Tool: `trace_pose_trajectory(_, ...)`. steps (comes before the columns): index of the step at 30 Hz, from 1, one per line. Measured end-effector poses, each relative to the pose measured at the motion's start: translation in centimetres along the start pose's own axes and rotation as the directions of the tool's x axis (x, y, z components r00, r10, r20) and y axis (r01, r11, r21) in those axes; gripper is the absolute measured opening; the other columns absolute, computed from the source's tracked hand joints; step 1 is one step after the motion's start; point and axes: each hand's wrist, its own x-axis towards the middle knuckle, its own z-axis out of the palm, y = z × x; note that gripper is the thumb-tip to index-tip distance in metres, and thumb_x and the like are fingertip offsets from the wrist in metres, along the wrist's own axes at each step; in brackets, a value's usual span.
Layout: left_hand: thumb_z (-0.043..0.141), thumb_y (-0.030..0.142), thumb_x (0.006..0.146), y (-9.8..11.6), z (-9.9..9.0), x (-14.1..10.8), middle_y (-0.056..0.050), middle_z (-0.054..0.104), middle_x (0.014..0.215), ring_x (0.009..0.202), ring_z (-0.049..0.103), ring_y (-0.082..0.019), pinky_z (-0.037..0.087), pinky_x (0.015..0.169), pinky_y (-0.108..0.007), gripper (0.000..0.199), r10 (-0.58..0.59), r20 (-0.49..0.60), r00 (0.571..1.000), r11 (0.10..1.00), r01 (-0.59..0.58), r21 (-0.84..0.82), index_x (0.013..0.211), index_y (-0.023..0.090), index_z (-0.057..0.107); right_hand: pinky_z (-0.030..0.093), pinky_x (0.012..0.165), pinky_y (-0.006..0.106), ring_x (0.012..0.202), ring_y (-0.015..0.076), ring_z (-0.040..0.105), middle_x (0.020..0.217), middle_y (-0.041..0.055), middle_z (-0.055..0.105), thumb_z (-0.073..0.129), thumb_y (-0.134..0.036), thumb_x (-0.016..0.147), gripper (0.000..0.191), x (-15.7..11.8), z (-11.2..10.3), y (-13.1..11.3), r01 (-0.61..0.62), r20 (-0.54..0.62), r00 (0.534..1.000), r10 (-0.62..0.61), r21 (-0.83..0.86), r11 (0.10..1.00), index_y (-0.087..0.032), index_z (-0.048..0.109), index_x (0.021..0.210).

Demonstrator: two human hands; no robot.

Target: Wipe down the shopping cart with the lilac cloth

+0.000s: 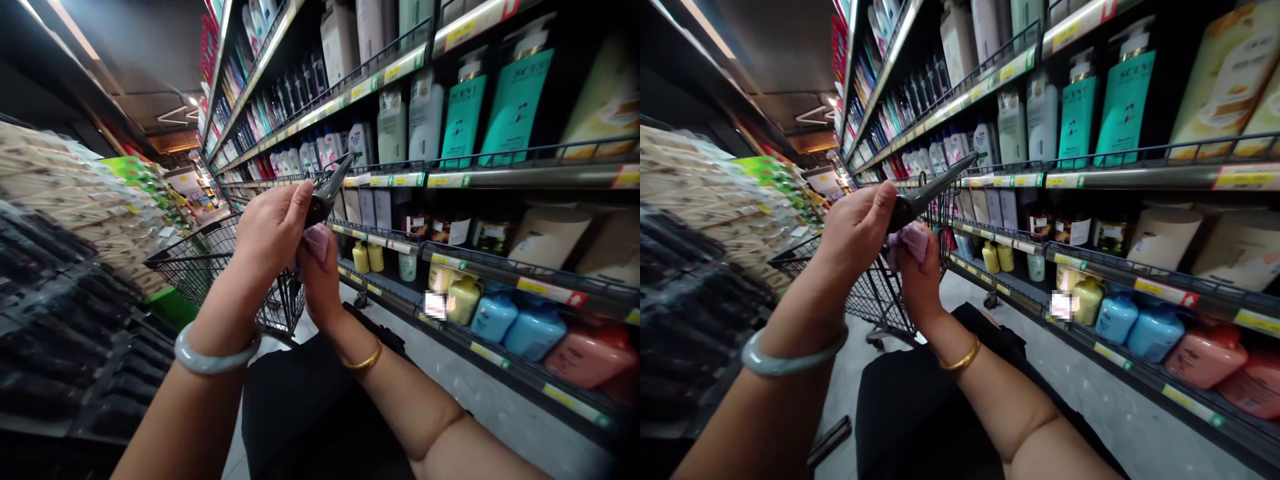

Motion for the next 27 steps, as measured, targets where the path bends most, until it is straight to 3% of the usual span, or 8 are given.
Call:
trace_pose_trajectory(3,0.038,0.064,0.104,-2.7,-0.5,-0.6,-0.005,0.064,0.078,0.078,0.058,-0.019,0.045,0.077,-0.032,0.060,-0.009,0.065,0.998,0.997,0.014,-0.076,0.071,0.021,0.063,0.060,0.102,0.037,0.105,0.0161,0.070,0.117,0.0020,0.073,0.077,-0.042,0.087,0.046,0.5,-0.8,0.5,-0.098,-0.028,0.995,0.100,0.073,0.993,-0.026,0.060,0.127)
trace_pose_trajectory(7,0.032,0.074,0.101,-5.9,0.7,-3.4,-0.008,0.072,0.097,0.094,0.063,-0.024,0.047,0.087,-0.037,0.065,-0.156,0.032,0.987,0.984,0.158,-0.080,0.098,0.022,0.072,0.060,0.102,0.033,0.106,0.0140,0.070,0.124,-0.0003,0.072,0.079,-0.042,0.086,0.047,1.1,-0.8,-1.1,0.060,-0.068,0.996,-0.054,0.092,0.994,-0.032,0.062,0.129)
trace_pose_trajectory(9,0.028,0.078,0.100,-6.6,1.7,-5.2,-0.010,0.073,0.101,0.094,0.064,-0.026,0.048,0.086,-0.038,0.070,-0.234,0.015,0.972,0.969,0.235,-0.071,0.111,0.022,0.070,0.061,0.100,0.032,0.105,0.0136,0.070,0.125,-0.0005,0.072,0.080,-0.042,0.084,0.048,1.3,-1.0,-1.1,0.082,-0.053,0.996,-0.078,0.082,0.993,-0.033,0.062,0.128)
trace_pose_trajectory(12,0.022,0.083,0.096,-6.7,2.8,-6.8,-0.011,0.072,0.096,0.087,0.064,-0.027,0.047,0.080,-0.040,0.077,-0.302,-0.035,0.953,0.953,0.301,-0.030,0.107,0.021,0.066,0.062,0.094,0.031,0.096,0.0135,0.070,0.111,-0.0009,0.076,0.082,-0.040,0.080,0.044,1.2,-1.6,-0.5,-0.039,-0.025,0.999,0.041,0.082,0.996,-0.028,0.066,0.120)
trace_pose_trajectory(15,0.027,0.090,0.090,-6.5,2.9,-7.1,-0.011,0.072,0.094,0.085,0.066,-0.027,0.048,0.079,-0.040,0.078,-0.307,-0.010,0.952,0.951,0.306,-0.038,0.103,0.021,0.061,0.061,0.091,0.031,0.091,0.0134,0.069,0.100,-0.0025,0.075,0.083,-0.037,0.078,0.039,1.0,-1.7,-1.1,-0.127,-0.036,0.991,0.131,0.103,0.987,-0.026,0.066,0.111)
trace_pose_trajectory(19,0.030,0.094,0.086,-6.2,2.8,-6.8,-0.010,0.072,0.092,0.085,0.068,-0.027,0.047,0.077,-0.039,0.078,-0.298,-0.003,0.955,0.954,0.297,-0.026,0.099,0.022,0.057,0.060,0.091,0.031,0.091,0.0131,0.069,0.105,-0.0027,0.073,0.078,-0.039,0.085,0.036,1.1,-1.5,-3.1,0.012,-0.005,1.000,-0.011,0.072,0.997,-0.029,0.064,0.116)
trace_pose_trajectory(22,0.026,0.093,0.087,-5.8,3.2,-6.8,-0.011,0.071,0.091,0.085,0.068,-0.028,0.046,0.077,-0.038,0.078,-0.314,-0.046,0.948,0.949,0.315,0.005,0.098,0.023,0.056,0.057,0.095,0.031,0.096,0.0138,0.068,0.108,-0.0017,0.072,0.077,-0.035,0.083,0.035,1.2,-2.0,-2.0,0.086,-0.009,0.996,-0.087,-0.037,0.996,-0.028,0.064,0.115)
trace_pose_trajectory(27,0.025,0.091,0.090,-5.3,4.5,-7.2,-0.009,0.069,0.088,0.084,0.067,-0.027,0.045,0.078,-0.037,0.075,-0.310,-0.112,0.944,0.949,0.314,0.014,0.098,0.023,0.055,0.055,0.077,0.027,0.074,0.0120,0.062,0.084,-0.0060,0.069,0.073,-0.028,0.078,0.027,1.3,-3.3,0.1,-0.201,-0.004,0.980,0.201,-0.066,0.977,-0.024,0.066,0.103)
